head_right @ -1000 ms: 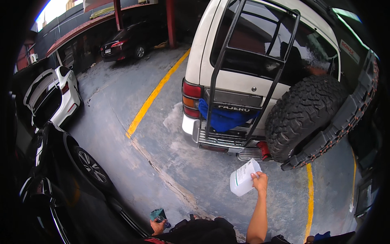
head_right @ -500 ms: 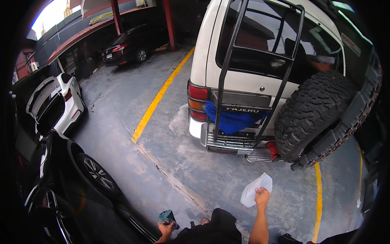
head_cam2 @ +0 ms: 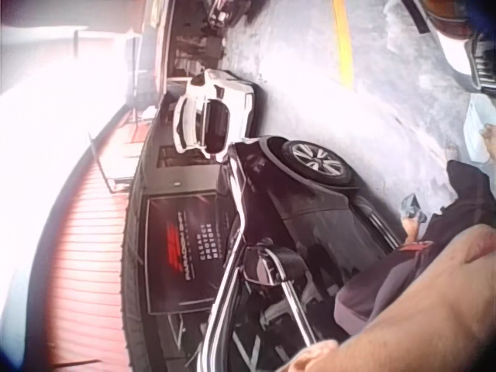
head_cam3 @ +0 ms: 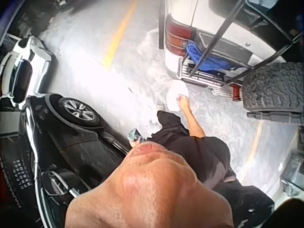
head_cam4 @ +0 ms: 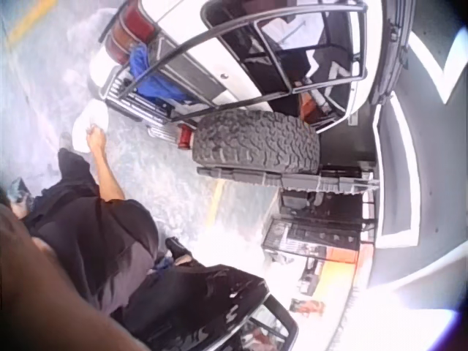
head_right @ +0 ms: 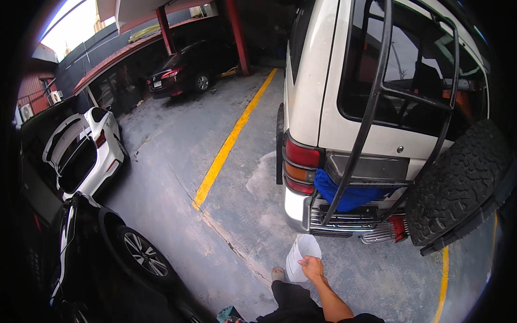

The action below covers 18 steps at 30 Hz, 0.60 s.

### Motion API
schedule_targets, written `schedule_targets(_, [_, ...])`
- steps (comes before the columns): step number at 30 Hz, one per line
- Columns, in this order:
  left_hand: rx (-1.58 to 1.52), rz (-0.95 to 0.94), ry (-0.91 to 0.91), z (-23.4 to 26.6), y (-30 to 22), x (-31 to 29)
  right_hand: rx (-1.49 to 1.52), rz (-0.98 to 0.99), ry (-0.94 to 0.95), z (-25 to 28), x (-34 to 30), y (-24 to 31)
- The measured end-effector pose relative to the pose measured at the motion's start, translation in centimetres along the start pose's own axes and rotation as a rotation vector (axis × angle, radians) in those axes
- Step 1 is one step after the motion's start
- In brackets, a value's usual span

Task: The person cleans the rear and front windows of a white SUV using a green microfiber cloth and a liquid from a white container. They pour liquid onto the cloth, wipe the rear window, then walk to the front and wipe the windshield.

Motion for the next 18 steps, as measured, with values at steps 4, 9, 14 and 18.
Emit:
schedule_targets(4, [-0.026,-0.009,-0.081,-1.7,-3.7,7.9,-0.017,0.170,0.155,-2.9,8.6,11.2])
schedule_targets(9, [0.053,-0.004,0.004,-2.8,-5.5,17.8,0.078,0.358,0.236,-5.9,18.6,23.7])
schedule_targets(14, [0.323,0.348,0.170,-7.7,-2.9,29.0,0.078,0.338,0.168,-8.4,29.9,30.9])
schedule_targets(18, [0.251,0.399,0.091,-10.9,-4.3,39.0,-0.015,0.144,0.222,-12.6,39.4,32.0])
Point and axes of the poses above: each hand's wrist, its own x-axis towards the middle knuckle, its own z-axis out of the back of the hand, y = z × x, the point moved 6 cm from there along x, towards the middle knuckle, and after that the axes turned 14 degrees about -x, right-handed, at the moved point
